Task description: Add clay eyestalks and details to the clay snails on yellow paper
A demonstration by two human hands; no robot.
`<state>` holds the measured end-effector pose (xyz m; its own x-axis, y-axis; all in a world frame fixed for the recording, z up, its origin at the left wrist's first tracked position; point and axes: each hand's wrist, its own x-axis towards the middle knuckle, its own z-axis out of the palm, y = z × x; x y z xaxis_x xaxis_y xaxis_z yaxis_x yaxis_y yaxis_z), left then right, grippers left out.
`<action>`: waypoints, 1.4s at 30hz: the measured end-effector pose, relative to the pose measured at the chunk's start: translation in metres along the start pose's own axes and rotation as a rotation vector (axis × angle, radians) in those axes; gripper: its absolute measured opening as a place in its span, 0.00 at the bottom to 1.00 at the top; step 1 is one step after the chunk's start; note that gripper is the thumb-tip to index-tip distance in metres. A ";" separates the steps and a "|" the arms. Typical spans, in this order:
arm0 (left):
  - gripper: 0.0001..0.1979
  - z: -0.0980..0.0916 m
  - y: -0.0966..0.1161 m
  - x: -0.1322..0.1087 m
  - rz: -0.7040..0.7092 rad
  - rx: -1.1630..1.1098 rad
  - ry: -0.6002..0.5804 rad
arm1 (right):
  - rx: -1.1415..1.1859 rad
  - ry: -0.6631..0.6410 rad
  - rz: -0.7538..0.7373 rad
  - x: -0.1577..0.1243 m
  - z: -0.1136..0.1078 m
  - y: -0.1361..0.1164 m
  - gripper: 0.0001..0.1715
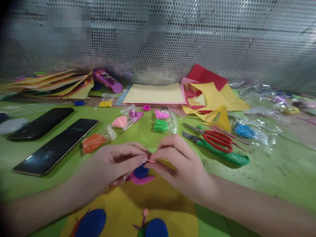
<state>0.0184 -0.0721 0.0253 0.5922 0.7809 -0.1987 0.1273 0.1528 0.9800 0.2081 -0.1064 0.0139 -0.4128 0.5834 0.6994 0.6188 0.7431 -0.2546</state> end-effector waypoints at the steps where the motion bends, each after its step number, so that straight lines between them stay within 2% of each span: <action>1: 0.07 0.000 0.000 0.000 0.005 0.000 -0.002 | 0.010 -0.004 0.002 0.000 0.000 0.000 0.04; 9: 0.08 -0.003 0.000 0.000 -0.005 0.021 0.001 | 0.022 -0.017 -0.020 -0.001 0.002 0.002 0.12; 18: 0.07 0.000 -0.001 0.000 0.001 0.016 -0.006 | 0.020 0.006 -0.001 0.001 -0.001 -0.001 0.05; 25: 0.07 0.000 -0.001 0.000 0.029 0.008 -0.012 | 0.024 -0.004 -0.002 0.001 0.000 0.000 0.10; 33: 0.09 0.000 0.000 -0.001 0.022 0.082 0.023 | 0.039 -0.079 -0.024 0.000 0.000 0.002 0.16; 42: 0.08 -0.002 -0.003 0.001 0.083 0.162 0.001 | 0.061 -0.044 -0.023 -0.002 -0.002 0.001 0.07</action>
<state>0.0168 -0.0708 0.0223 0.6051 0.7875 -0.1169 0.2044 -0.0117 0.9788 0.2112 -0.1074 0.0132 -0.4562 0.5789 0.6758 0.5673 0.7743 -0.2804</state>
